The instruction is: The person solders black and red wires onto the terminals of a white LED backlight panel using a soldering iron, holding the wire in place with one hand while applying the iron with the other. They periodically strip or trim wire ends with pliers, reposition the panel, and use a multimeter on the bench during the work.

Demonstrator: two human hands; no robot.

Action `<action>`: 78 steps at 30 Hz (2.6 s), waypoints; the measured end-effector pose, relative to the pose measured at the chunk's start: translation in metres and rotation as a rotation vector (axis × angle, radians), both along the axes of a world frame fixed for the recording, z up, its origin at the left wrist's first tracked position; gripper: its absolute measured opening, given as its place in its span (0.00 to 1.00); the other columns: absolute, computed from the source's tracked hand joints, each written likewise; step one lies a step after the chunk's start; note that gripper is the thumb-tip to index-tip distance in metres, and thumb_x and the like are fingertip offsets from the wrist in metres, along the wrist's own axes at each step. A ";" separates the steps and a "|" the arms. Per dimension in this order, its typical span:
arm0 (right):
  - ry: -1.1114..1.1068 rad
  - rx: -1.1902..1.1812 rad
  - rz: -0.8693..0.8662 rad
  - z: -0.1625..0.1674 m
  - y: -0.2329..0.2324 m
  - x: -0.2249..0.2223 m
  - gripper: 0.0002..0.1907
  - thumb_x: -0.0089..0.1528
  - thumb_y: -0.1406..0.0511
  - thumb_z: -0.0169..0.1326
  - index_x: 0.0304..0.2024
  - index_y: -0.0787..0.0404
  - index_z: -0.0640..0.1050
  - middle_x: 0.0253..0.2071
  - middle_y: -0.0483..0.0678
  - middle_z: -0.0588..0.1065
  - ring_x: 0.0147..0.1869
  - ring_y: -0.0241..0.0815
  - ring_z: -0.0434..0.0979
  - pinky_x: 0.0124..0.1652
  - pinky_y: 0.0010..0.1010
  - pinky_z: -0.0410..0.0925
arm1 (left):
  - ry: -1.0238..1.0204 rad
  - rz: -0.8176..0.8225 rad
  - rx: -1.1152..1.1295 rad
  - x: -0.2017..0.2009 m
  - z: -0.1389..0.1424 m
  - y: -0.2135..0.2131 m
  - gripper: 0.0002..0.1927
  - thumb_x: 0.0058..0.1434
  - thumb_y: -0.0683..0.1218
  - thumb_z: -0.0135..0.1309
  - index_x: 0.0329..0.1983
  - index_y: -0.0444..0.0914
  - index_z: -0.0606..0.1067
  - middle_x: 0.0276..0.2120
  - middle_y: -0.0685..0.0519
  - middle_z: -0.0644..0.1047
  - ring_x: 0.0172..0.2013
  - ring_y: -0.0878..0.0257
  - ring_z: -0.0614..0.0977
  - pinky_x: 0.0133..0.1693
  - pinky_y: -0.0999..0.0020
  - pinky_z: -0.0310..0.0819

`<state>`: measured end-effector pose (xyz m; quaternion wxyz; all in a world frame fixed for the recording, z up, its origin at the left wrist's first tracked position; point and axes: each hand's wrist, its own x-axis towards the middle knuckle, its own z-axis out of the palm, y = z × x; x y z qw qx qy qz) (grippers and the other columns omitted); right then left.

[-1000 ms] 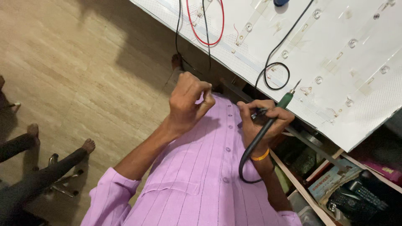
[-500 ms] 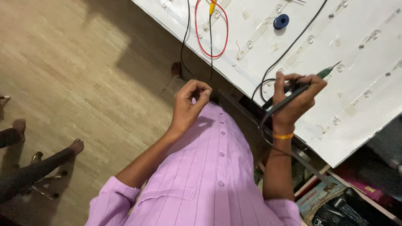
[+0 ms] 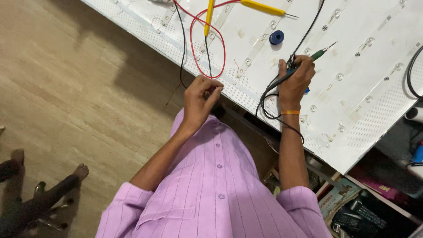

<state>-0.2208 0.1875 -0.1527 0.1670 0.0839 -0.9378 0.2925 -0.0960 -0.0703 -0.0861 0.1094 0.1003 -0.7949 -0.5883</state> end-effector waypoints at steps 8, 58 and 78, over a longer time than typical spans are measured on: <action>0.130 -0.299 0.070 0.024 -0.022 0.005 0.24 0.79 0.48 0.42 0.58 0.62 0.67 0.54 0.52 0.72 0.53 0.44 0.73 0.55 0.39 0.71 | 0.067 -0.167 -0.002 -0.127 -0.020 -0.017 0.05 0.63 0.40 0.62 0.42 0.36 0.82 0.33 0.52 0.79 0.30 0.67 0.80 0.32 0.71 0.74; -0.091 -0.385 0.082 -0.022 -0.042 -0.054 0.17 0.61 0.77 0.64 0.52 0.63 0.78 0.48 0.52 0.77 0.47 0.42 0.81 0.41 0.28 0.74 | 0.094 -0.180 -0.393 -0.250 -0.093 0.052 0.05 0.63 0.49 0.63 0.38 0.45 0.82 0.41 0.60 0.72 0.50 0.57 0.66 0.51 0.54 0.50; -0.087 -0.349 0.095 -0.024 -0.044 -0.054 0.17 0.62 0.79 0.64 0.51 0.63 0.78 0.48 0.51 0.76 0.43 0.39 0.79 0.37 0.26 0.72 | 0.112 -0.173 -0.371 -0.248 -0.099 0.049 0.06 0.64 0.50 0.62 0.38 0.43 0.83 0.43 0.57 0.73 0.52 0.57 0.65 0.49 0.54 0.49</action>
